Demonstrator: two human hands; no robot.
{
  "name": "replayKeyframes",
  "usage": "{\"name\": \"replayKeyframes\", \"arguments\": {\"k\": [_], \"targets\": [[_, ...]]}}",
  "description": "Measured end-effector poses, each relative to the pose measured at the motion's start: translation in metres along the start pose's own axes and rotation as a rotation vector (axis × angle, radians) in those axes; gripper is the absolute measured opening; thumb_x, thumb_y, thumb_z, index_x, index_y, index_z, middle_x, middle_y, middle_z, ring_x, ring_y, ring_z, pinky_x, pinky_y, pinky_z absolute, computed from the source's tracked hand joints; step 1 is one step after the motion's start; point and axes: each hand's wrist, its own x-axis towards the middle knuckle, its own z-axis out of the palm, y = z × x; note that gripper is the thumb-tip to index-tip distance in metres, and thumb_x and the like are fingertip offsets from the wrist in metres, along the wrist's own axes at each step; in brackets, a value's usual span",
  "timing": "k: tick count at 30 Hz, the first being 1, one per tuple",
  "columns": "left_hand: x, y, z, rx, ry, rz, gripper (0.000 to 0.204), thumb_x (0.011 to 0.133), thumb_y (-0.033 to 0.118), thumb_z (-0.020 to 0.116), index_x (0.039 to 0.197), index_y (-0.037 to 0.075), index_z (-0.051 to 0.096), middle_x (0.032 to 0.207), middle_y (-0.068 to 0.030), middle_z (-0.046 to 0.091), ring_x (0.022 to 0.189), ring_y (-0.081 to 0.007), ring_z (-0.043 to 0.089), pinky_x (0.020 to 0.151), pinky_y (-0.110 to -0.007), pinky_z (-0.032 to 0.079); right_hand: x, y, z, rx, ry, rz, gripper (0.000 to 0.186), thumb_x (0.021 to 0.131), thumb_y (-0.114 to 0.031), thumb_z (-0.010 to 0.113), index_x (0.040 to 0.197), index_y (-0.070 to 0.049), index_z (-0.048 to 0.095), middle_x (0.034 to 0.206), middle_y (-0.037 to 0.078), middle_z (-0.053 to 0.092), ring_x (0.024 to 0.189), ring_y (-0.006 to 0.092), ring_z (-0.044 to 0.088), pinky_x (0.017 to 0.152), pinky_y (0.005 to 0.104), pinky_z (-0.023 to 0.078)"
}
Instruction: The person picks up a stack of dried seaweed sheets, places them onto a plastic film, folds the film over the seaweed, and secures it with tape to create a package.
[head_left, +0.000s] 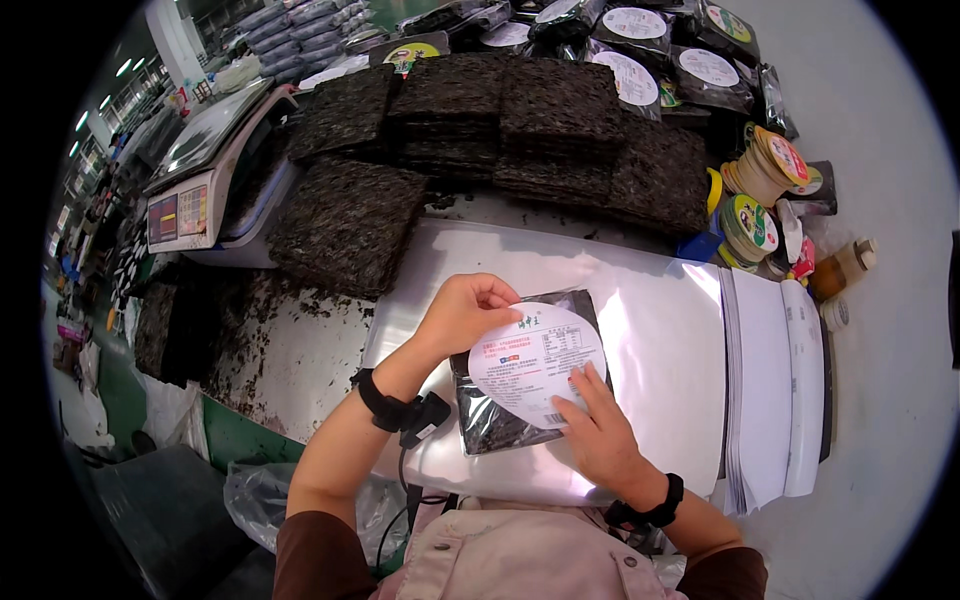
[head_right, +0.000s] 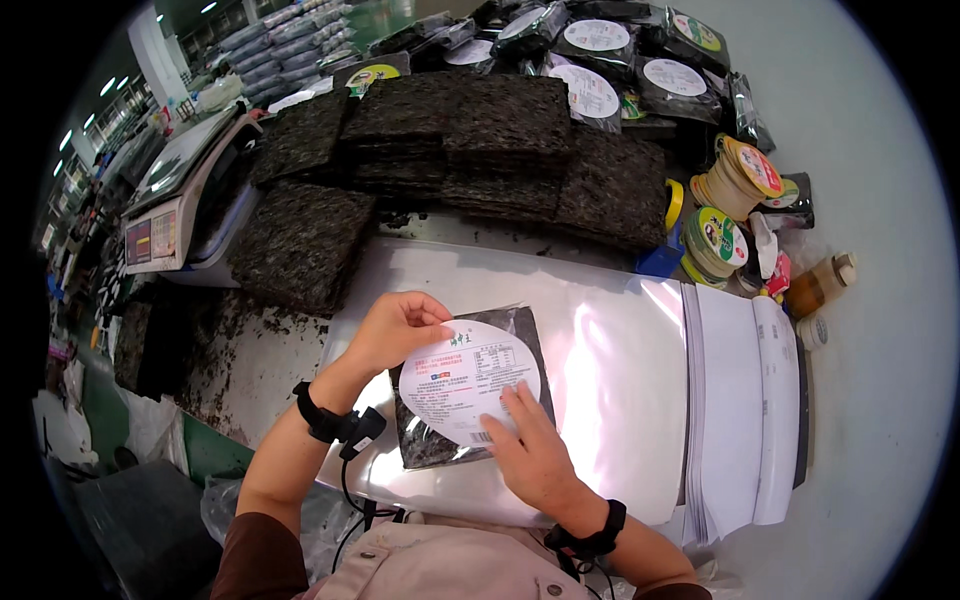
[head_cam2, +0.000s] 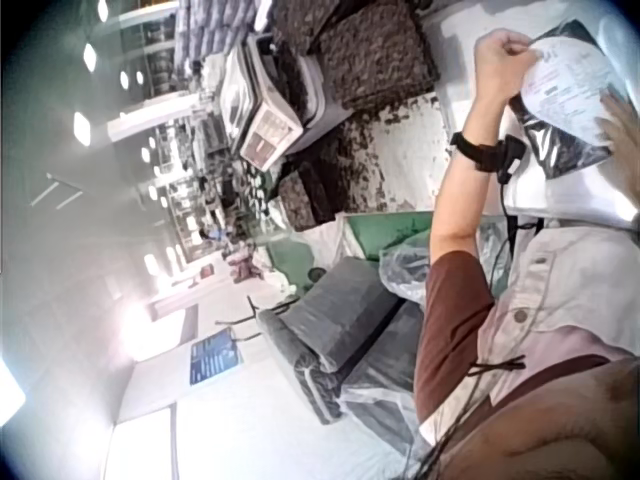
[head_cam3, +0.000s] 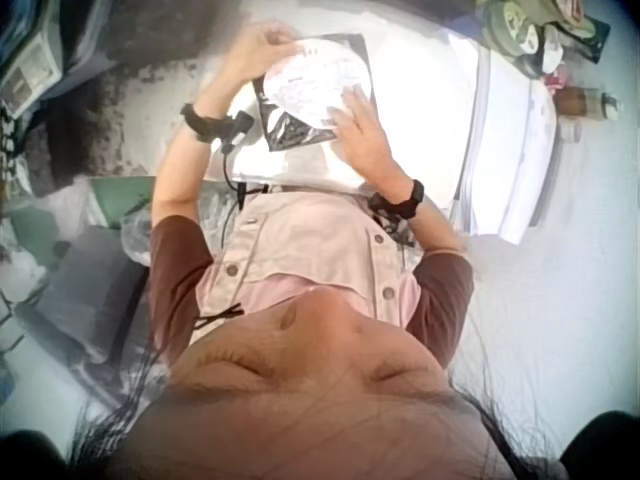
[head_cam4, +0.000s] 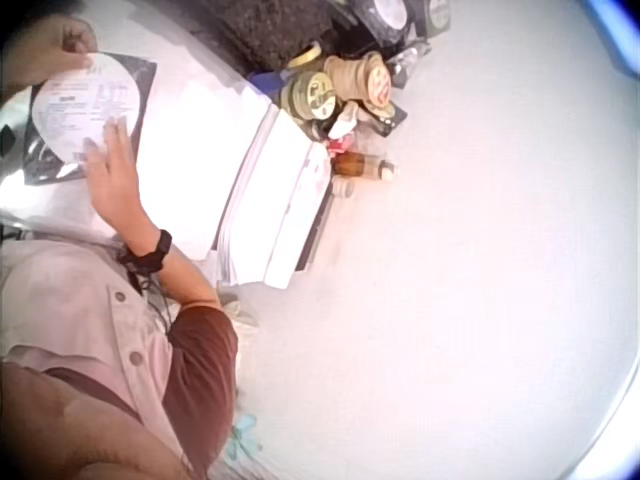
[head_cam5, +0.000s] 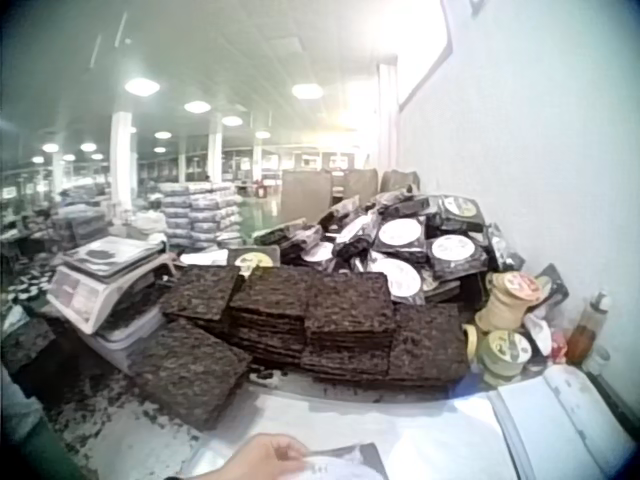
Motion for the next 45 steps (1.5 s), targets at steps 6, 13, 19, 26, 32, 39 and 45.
{"name": "replayKeyframes", "arguments": {"k": [6, 13, 19, 26, 32, 39, 45], "targets": [[0.003, 0.003, 0.010, 0.339, 0.180, 0.023, 0.013, 0.074, 0.004, 0.073, 0.082, -0.001, 0.063, 0.071, -0.0074, 0.067, 0.062, -0.0109, 0.063, 0.056, -0.025, 0.050, 0.002, 0.002, 0.008, -0.020, -0.019, 0.009, 0.037, 0.073, -0.006, 0.071, 0.108, -0.001, 0.063, 0.123, 0.029, 0.049, 0.117, 0.0473, 0.047, 0.087, 0.0433, 0.051], [0.004, 0.001, 0.015, 0.481, 0.219, 0.126, 0.012, 0.073, 0.004, 0.073, 0.080, 0.000, 0.063, 0.071, -0.0093, 0.067, 0.061, -0.0135, 0.063, 0.055, -0.025, 0.050, 0.001, 0.006, 0.010, 0.027, -0.016, 0.024, 0.036, 0.074, -0.007, 0.071, 0.108, 0.001, 0.061, 0.121, 0.028, 0.050, 0.118, 0.0460, 0.047, 0.093, 0.0458, 0.046], [-0.004, 0.004, 0.026, 0.857, 0.240, 0.284, 0.005, 0.077, 0.008, 0.070, 0.076, 0.004, 0.067, 0.081, -0.0081, 0.068, 0.081, -0.0202, 0.064, 0.073, -0.033, 0.050, 0.005, -0.003, 0.004, -0.074, -0.074, 0.044, 0.041, 0.078, -0.020, 0.068, 0.113, -0.001, 0.059, 0.125, 0.024, 0.051, 0.119, 0.0386, 0.048, 0.098, 0.0474, 0.040], [-0.026, -0.017, 0.034, 1.068, -0.106, 0.499, 0.036, 0.087, 0.020, 0.059, 0.122, 0.014, 0.056, 0.138, -0.0099, 0.045, 0.128, -0.0293, 0.041, 0.103, -0.044, 0.035, 0.003, -0.007, 0.018, -0.088, -0.236, -0.202, 0.047, 0.081, -0.026, 0.063, 0.121, -0.003, 0.055, 0.130, 0.016, 0.050, 0.120, 0.0281, 0.048, 0.102, 0.0427, 0.035], [-0.037, -0.042, -0.011, 1.001, 0.253, 0.195, 0.049, 0.092, 0.023, 0.053, 0.136, 0.006, 0.041, 0.139, -0.0171, 0.042, 0.129, -0.0317, 0.040, 0.108, -0.043, 0.027, -0.023, 0.020, 0.013, 0.131, -0.049, -0.316, 0.019, 0.080, -0.015, 0.061, 0.097, -0.006, 0.064, 0.108, 0.008, 0.064, 0.100, 0.0249, 0.061, 0.079, 0.0397, 0.046], [-0.044, -0.055, 0.014, 0.076, 0.426, 0.071, 0.063, 0.084, 0.011, 0.067, 0.136, -0.002, 0.035, 0.137, -0.0155, 0.042, 0.125, -0.0228, 0.043, 0.103, -0.031, 0.035, 0.004, 0.065, 0.018, 0.990, 0.150, 0.793, 0.053, 0.079, -0.014, 0.073, 0.121, 0.006, 0.047, 0.106, 0.013, 0.062, 0.095, 0.0223, 0.062, 0.092, 0.0360, 0.047], [-0.044, -0.005, 0.023, -0.113, 0.337, 0.402, 0.067, 0.082, 0.001, 0.063, 0.140, -0.001, 0.030, 0.142, -0.0159, 0.036, 0.128, -0.0229, 0.039, 0.106, -0.033, 0.032, 0.030, 0.049, 0.002, 1.275, 0.394, 0.846, 0.043, 0.079, -0.009, 0.071, 0.114, 0.004, 0.050, 0.102, 0.011, 0.062, 0.091, 0.0166, 0.060, 0.079, 0.0297, 0.050]]}}
